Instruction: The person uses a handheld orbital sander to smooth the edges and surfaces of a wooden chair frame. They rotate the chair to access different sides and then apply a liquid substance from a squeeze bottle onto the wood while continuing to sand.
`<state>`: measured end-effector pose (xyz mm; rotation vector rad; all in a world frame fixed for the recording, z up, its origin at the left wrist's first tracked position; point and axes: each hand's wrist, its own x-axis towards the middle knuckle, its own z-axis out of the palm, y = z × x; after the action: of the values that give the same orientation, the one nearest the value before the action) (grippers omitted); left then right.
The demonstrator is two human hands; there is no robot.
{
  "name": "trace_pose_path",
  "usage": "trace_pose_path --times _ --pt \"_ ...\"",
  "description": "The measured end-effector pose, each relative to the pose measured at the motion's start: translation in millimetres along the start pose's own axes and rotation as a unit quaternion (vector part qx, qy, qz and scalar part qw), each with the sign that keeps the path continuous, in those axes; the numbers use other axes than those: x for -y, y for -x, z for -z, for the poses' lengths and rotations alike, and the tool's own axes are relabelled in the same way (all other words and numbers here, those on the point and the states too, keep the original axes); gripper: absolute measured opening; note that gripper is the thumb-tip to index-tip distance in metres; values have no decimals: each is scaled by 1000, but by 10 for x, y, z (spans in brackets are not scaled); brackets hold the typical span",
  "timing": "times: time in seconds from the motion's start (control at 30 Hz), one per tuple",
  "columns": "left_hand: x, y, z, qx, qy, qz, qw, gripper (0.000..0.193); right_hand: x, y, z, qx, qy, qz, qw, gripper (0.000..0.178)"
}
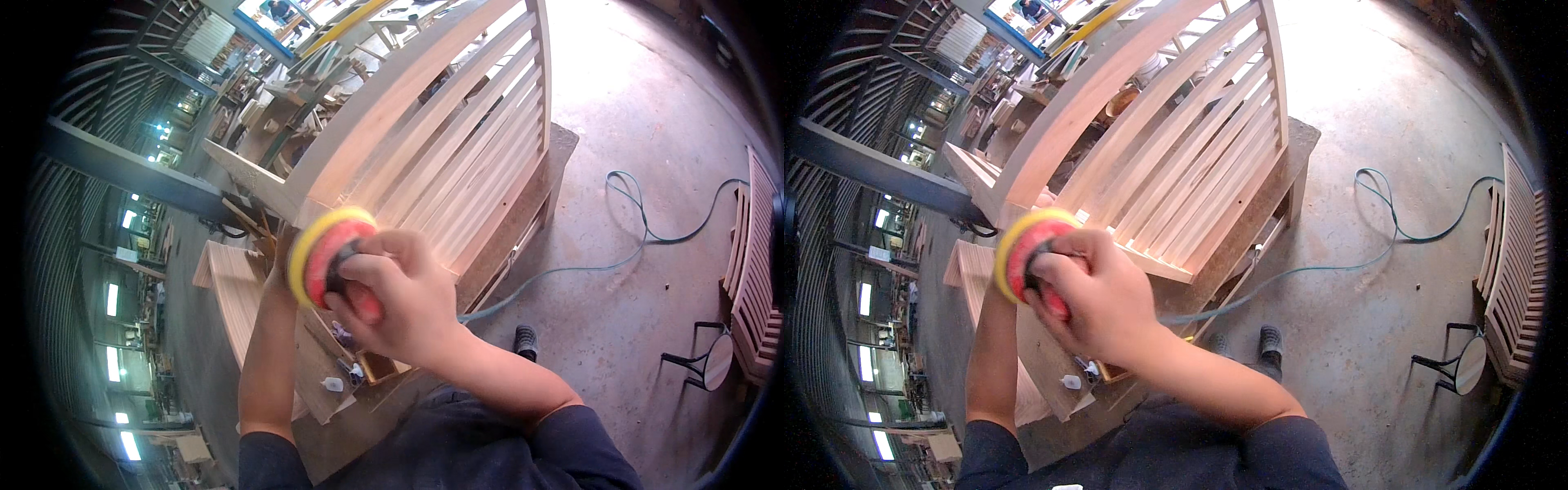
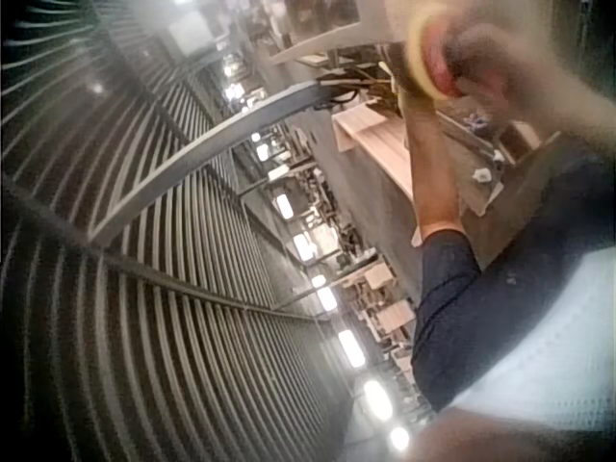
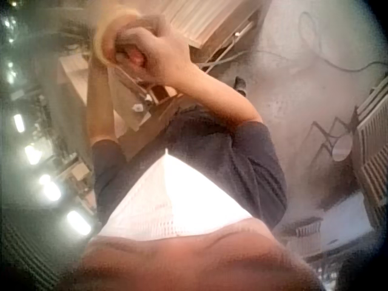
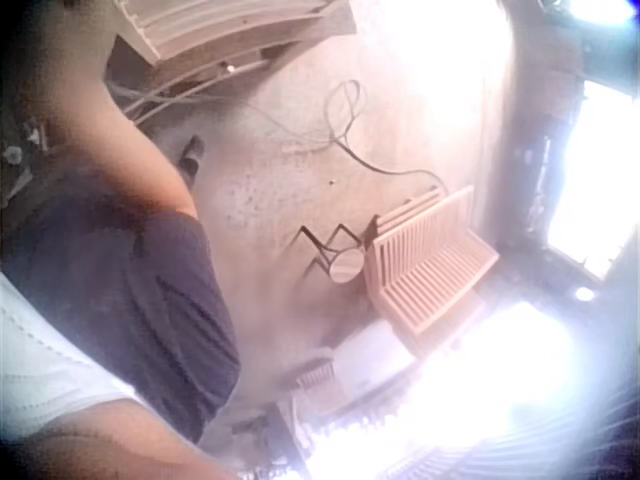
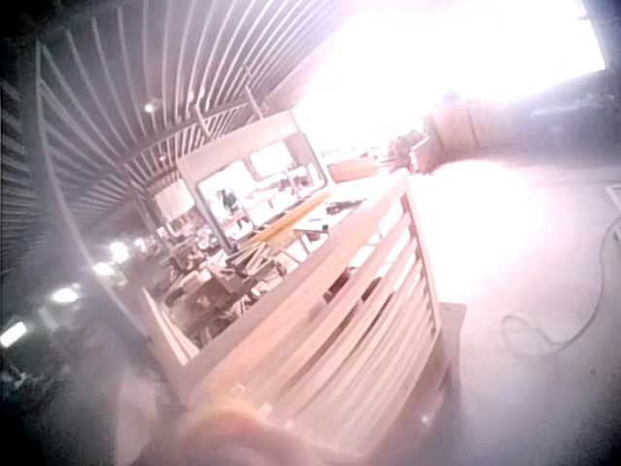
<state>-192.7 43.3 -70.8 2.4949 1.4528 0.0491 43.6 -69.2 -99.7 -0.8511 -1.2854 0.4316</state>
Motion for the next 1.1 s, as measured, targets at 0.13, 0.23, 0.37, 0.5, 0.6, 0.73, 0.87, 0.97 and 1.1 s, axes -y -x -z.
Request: trace_pose_path --times 0.13,0.23,0.37,0.5,0.6,0.73,0.87,0.97,1.1 --pt "-285 -268 97 25 4 -15 1000 55 -150 128 74 6 8 -5 1000 30" --pt "211 -83 -207 51 362 -45 930 54 -53 -59 11 -5 5 38 999 42" --pt "457 -45 -308 19 255 -31 966 48 4 -132 2 15 7 52 998 40" --pt "105 -294 -127 -146 -75 -74 984 29 -286 239 32 0 23 18 1000 40" --pt "164 -286 -214 -149 345 40 926 29 -268 273 82 14 24 9 1000 42" --pt "282 -238 -306 -144 289 -55 945 28 -83 -63 -20 -12 25 56 998 44" --pt "-121 -180 -130 -173 133 -93 972 32 -148 -27 -7 -7 37 51 998 44" --pt "-79 -240 -149 -158 37 20 987 49 -523 457 57 25 51 -5 998 39" --pt "-359 -169 6 -176 -24 -56 983 92 -769 772 511 136 101 -203 964 51"
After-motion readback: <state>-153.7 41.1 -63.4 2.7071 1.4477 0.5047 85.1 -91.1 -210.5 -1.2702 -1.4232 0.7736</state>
